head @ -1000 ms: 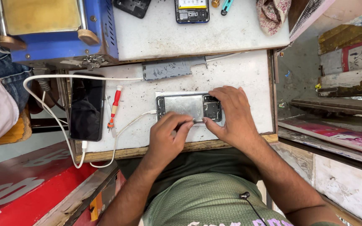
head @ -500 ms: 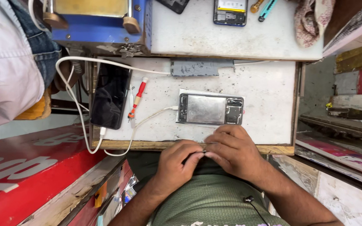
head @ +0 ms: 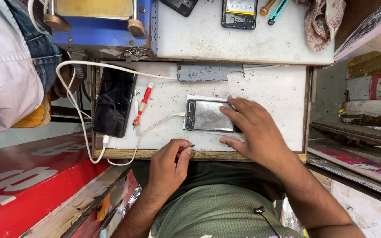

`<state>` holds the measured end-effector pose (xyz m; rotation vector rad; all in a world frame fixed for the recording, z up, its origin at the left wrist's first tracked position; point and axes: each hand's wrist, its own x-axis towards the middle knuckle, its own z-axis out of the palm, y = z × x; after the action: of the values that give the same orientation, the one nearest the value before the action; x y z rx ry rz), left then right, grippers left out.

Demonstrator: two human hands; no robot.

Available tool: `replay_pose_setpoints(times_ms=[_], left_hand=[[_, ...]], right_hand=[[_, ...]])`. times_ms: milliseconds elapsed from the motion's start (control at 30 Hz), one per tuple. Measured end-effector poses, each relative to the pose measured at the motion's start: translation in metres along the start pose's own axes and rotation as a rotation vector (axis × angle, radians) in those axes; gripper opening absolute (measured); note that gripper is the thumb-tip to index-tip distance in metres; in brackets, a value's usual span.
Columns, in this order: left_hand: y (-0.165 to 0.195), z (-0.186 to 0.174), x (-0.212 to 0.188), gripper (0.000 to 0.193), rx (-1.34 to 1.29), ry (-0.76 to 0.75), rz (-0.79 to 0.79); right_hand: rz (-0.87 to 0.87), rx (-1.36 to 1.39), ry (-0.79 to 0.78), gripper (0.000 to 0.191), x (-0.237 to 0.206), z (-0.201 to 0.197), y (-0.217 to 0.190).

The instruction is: The person works on a disassembled smartphone at a repair bench. They wipe the phone frame with a cloth, press and align the screen assembly onto the frame, power the phone on to check the display, then pick up a glue tube and apply adhesive along the phone frame.

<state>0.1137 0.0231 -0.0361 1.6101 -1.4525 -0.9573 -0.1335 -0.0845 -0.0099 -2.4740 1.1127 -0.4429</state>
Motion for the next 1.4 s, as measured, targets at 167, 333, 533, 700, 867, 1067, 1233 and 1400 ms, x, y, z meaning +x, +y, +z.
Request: replay_pose_setpoints(times_ms=[167, 333, 533, 700, 867, 1067, 1233, 1400], left_hand=[[0.003, -0.016, 0.006, 0.017, 0.175, 0.079, -0.014], [0.002, -0.034, 0.004, 0.020, 0.296, -0.043, -0.189], [0.014, 0.000, 0.004, 0.014, 0.179, -0.046, 0.037], [0.026, 0.022, 0.009, 0.013, 0.050, -0.095, 0.070], [0.027, 0.020, 0.012, 0.014, -0.100, -0.139, -0.048], [0.030, 0.027, 0.009, 0.019, -0.185, -0.128, 0.098], [0.029, 0.035, 0.015, 0.020, -0.165, 0.001, 0.114], [0.018, 0.041, 0.033, 0.024, -0.443, -0.079, -0.173]], right_hand=[[0.045, -0.166, -0.100, 0.074, 0.017, 0.011, -0.006], [0.105, -0.129, -0.074, 0.076, 0.015, 0.014, -0.007], [0.190, -0.103, -0.157, 0.083, 0.027, 0.005, -0.011], [0.173, 0.025, -0.176, 0.072, 0.032, -0.007, -0.014], [0.266, 0.311, -0.102, 0.051, 0.029, -0.018, -0.007], [0.426, 0.805, -0.038, 0.057, 0.017, -0.017, 0.004], [0.560, 1.182, 0.041, 0.067, 0.008, -0.001, 0.002], [0.567, 1.230, 0.023, 0.063, 0.001, 0.009, 0.010]])
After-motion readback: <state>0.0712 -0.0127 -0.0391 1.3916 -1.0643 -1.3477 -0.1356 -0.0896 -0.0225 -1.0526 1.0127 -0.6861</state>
